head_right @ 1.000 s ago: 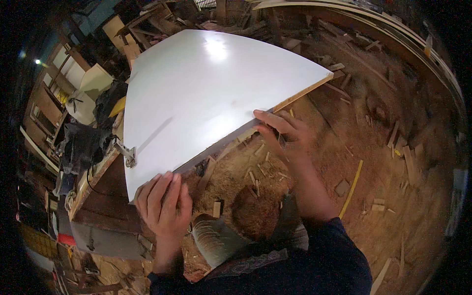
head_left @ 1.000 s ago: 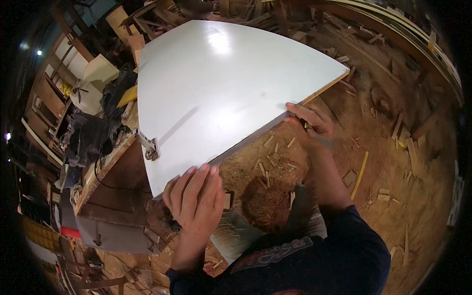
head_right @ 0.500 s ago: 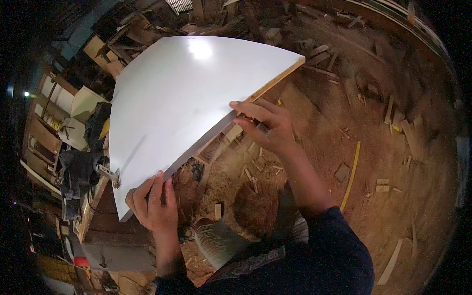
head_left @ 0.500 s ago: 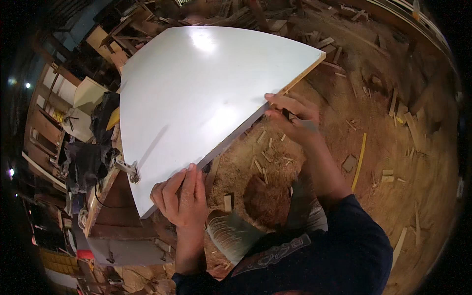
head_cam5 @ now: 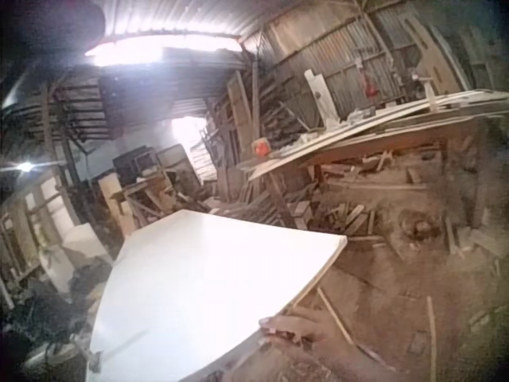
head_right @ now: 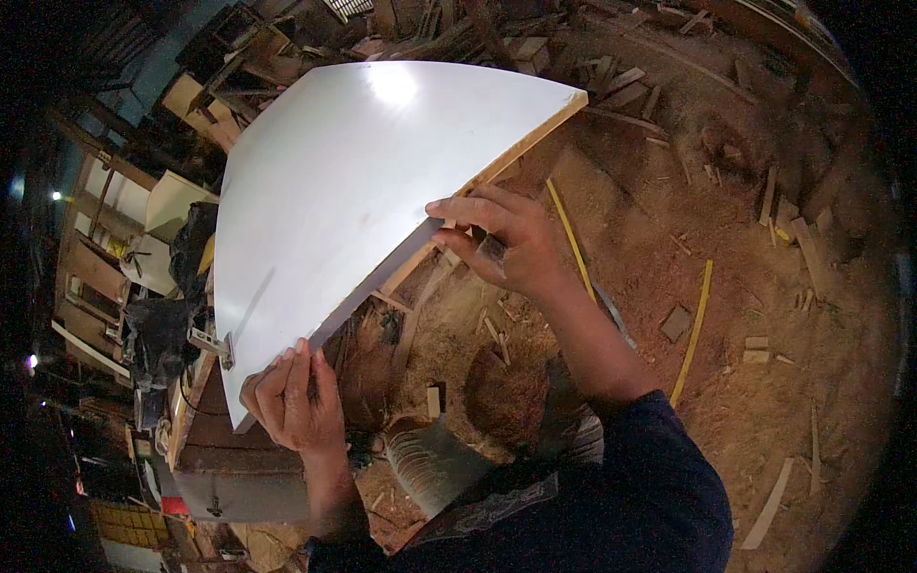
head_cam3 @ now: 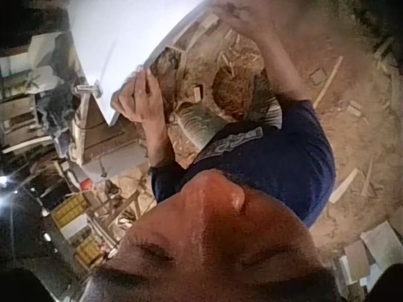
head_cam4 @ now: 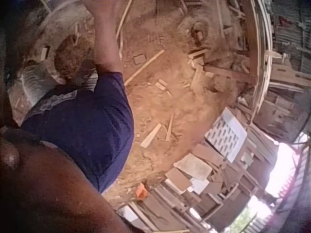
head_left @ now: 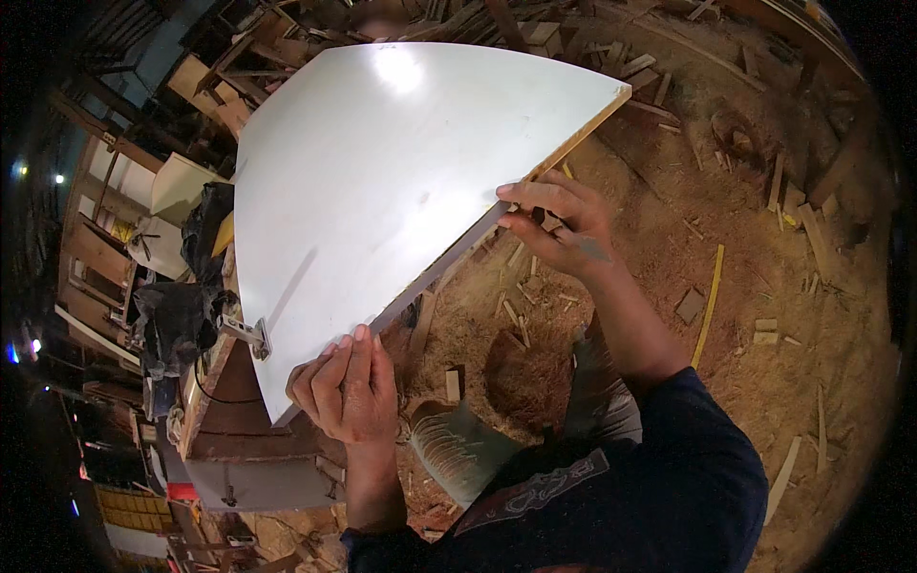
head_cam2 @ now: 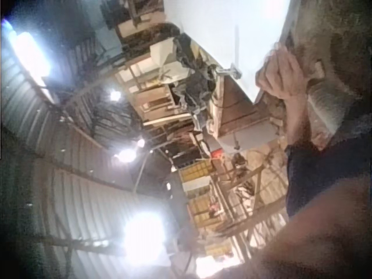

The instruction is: The person applies a strip of wood veneer to the edge of a board, trimming the strip to length with scissors and pressing it firmly into place along the edge by hand.

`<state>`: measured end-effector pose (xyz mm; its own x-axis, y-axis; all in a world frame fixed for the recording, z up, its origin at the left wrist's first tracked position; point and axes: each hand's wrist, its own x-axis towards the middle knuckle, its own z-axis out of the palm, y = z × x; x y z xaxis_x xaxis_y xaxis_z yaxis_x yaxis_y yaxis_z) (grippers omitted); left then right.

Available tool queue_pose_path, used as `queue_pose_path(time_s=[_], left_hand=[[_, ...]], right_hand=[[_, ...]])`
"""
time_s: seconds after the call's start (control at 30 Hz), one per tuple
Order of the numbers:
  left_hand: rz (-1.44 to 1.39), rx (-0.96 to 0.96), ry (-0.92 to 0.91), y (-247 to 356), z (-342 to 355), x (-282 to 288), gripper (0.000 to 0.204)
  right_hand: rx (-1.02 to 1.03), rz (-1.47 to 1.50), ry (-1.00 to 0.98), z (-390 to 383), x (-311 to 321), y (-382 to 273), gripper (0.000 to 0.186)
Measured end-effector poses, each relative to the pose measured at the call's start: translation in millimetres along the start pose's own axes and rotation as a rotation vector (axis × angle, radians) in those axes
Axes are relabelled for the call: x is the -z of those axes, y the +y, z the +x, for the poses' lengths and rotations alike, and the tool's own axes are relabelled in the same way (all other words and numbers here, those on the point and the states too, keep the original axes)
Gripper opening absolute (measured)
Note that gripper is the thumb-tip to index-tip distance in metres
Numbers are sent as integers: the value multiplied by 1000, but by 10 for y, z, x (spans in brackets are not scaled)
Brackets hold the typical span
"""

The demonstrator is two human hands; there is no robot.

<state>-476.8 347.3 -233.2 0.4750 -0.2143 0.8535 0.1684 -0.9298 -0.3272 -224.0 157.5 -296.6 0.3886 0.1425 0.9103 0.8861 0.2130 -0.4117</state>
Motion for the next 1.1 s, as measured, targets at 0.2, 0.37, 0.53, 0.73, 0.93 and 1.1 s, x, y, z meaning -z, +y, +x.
queue_pose_path(time_s=[0.2, 0.37, 0.53, 0.73, 0.93, 1.1], left_hand=[[50, -22, 37, -13, -45, -50, 19], [75, -25, 27, -8, -26, -59, 19], [7, 32, -77, 31, 12, -12, 24], [-45, 79, -177, 200, 285, 2, 16], [-191, 181, -195, 434, 625, -137, 13], [-244, 194, -231, 528, 770, -224, 15]], right_hand=[[-57, 24, -17, -58, 0, -2, 43], [-163, 219, 314, -215, -130, 91, 39], [-676, 379, 424, -227, -152, -84, 33], [-845, 619, 243, -110, -141, -163, 43], [-770, 719, 221, -111, -142, -88, 39], [-756, 715, 159, -122, -121, -37, 39]])
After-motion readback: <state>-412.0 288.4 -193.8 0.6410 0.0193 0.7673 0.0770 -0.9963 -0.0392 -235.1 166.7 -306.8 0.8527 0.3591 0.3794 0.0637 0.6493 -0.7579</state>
